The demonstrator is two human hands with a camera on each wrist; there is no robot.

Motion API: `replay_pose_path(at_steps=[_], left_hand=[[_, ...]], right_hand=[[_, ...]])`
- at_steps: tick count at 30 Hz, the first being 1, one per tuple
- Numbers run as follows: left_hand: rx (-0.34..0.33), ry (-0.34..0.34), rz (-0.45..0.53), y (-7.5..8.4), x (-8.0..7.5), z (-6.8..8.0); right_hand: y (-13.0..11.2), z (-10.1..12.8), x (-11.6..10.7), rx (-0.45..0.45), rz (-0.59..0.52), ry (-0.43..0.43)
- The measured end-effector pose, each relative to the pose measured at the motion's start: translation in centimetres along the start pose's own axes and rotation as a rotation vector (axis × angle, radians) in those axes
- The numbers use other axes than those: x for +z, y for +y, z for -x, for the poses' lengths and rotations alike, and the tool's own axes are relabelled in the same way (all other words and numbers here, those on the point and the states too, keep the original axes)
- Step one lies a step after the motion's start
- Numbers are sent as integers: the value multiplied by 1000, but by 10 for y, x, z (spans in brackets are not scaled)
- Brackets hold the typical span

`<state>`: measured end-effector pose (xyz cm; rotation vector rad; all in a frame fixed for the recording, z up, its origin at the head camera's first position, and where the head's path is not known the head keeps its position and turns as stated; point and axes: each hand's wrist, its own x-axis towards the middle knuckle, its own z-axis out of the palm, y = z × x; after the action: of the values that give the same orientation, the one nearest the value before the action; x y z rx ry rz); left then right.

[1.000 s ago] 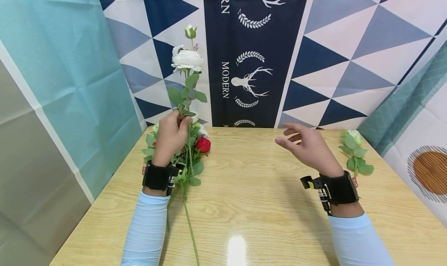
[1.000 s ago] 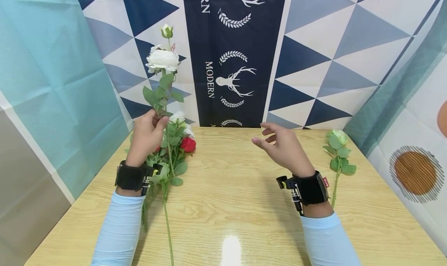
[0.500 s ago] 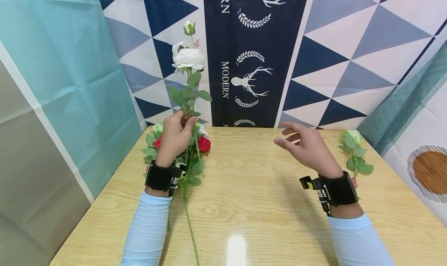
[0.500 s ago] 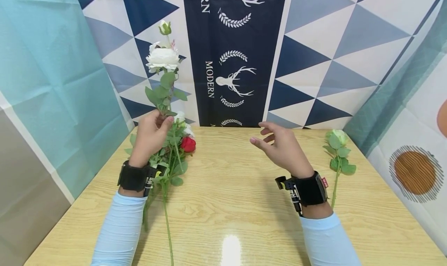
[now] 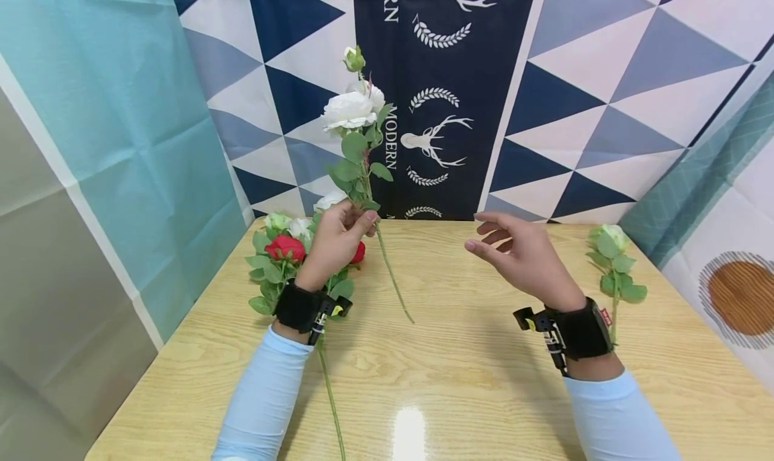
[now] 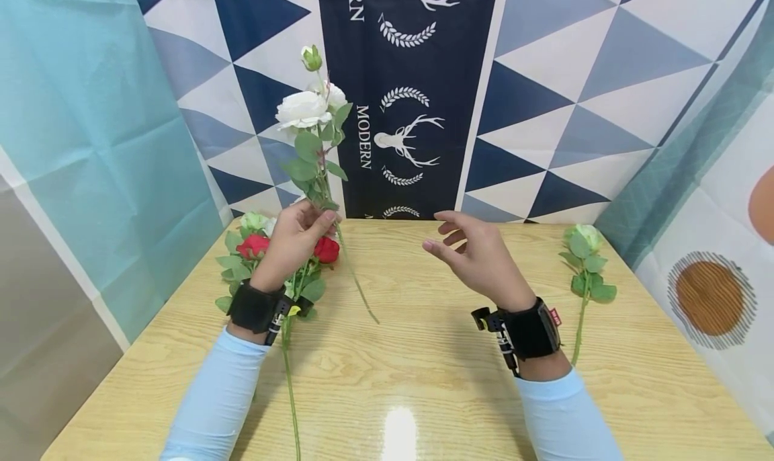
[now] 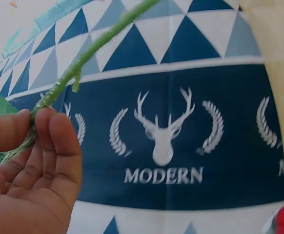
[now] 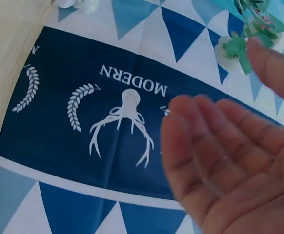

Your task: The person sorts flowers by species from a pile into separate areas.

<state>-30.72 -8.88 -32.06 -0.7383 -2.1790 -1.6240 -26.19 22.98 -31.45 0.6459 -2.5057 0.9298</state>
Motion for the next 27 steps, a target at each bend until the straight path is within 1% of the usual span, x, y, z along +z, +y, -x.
replay_pose_path(at_steps=[4, 8, 11, 18, 23, 27], left_hand=[[-17, -23, 54, -2, 9, 1], [-15, -49, 99, -2, 17, 2], [-2, -87, 132, -1, 23, 2], [43, -153, 143, 0, 36, 3], [50, -183, 192, 2, 42, 5], [55, -185, 199, 1, 46, 5]], right_hand=[[0, 0, 8, -101, -8, 44], [-3, 0, 18, -163, -8, 66], [-7, 0, 26, -197, -14, 66], [-18, -1, 54, -297, -63, 44], [-24, 0, 72, -315, -102, 27], [-27, 2, 77, -310, -130, 38]])
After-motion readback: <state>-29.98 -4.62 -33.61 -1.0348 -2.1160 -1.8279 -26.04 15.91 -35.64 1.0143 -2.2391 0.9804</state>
